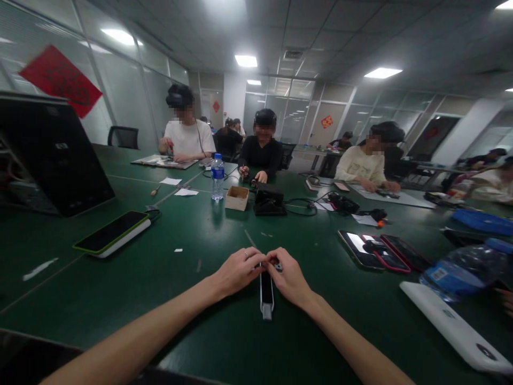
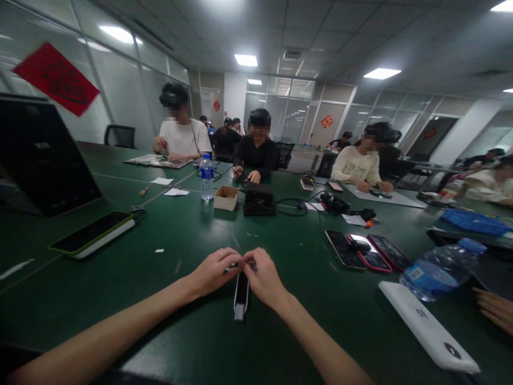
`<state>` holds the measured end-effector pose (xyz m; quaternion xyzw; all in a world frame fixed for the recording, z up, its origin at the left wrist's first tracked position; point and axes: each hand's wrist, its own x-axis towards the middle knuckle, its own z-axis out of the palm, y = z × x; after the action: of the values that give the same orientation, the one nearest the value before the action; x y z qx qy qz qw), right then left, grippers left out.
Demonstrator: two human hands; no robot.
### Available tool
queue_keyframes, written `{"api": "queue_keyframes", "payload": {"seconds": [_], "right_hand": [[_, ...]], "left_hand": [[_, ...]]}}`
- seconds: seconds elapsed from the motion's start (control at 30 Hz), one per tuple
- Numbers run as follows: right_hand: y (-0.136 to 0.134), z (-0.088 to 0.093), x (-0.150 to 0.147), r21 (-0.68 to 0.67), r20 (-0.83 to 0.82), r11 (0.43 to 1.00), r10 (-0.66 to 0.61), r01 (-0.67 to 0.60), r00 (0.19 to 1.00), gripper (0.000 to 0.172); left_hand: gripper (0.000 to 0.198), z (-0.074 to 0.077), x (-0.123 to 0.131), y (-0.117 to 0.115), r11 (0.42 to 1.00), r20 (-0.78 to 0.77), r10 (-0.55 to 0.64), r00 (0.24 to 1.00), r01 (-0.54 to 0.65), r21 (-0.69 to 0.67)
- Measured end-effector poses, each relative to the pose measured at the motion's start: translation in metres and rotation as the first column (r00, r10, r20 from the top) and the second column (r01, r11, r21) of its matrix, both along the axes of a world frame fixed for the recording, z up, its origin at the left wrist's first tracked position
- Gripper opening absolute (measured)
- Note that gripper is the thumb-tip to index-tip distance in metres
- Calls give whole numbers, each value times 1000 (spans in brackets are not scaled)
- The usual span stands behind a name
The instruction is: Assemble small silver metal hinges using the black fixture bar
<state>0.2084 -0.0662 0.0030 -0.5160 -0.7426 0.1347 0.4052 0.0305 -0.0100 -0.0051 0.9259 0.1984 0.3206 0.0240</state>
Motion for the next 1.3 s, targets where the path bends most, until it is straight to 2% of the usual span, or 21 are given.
{"api": "queue_keyframes", "payload": {"seconds": [0.1, 0.3, 0.53, 0.63, 0.77, 0.97, 1.1, 1.3], "right_hand": [[-1, -1, -1, -43, -61, 999, 20, -23, 998, 10], [2, -2, 4, -74, -54, 996, 36, -40, 998, 13], [-2, 0, 4, -32, 14, 998, 59, -58, 998, 19], [-2, 2, 5, 34, 110, 997, 69, -73, 992, 21], [4, -1, 17, 112, 232, 993, -1, -25, 973, 21], [12, -7, 42, -12, 248, 996, -84, 90, 965, 18], [11, -9, 43, -120, 240, 991, -37, 67, 970, 18], [10, -9, 39, -124, 233, 992, -3, 33, 972, 16]], "left_hand": [[16, -1, -1, 0, 995, 3, -18, 1000, 18, 98], [20, 3, -4, 0, 992, 46, -74, 996, 68, 106], [18, 1, -6, 2, 996, 55, -83, 995, 84, -20], [17, 1, -5, 3, 995, 33, -44, 999, 47, -84], [10, 4, -8, 9, 971, 28, 67, 997, -59, -232], [9, 4, -16, 22, 896, -74, 173, 982, -188, -402], [13, 3, -16, 24, 859, -96, 158, 983, -185, -477], [16, 2, -16, 25, 836, -88, 136, 987, -162, -524]]}}
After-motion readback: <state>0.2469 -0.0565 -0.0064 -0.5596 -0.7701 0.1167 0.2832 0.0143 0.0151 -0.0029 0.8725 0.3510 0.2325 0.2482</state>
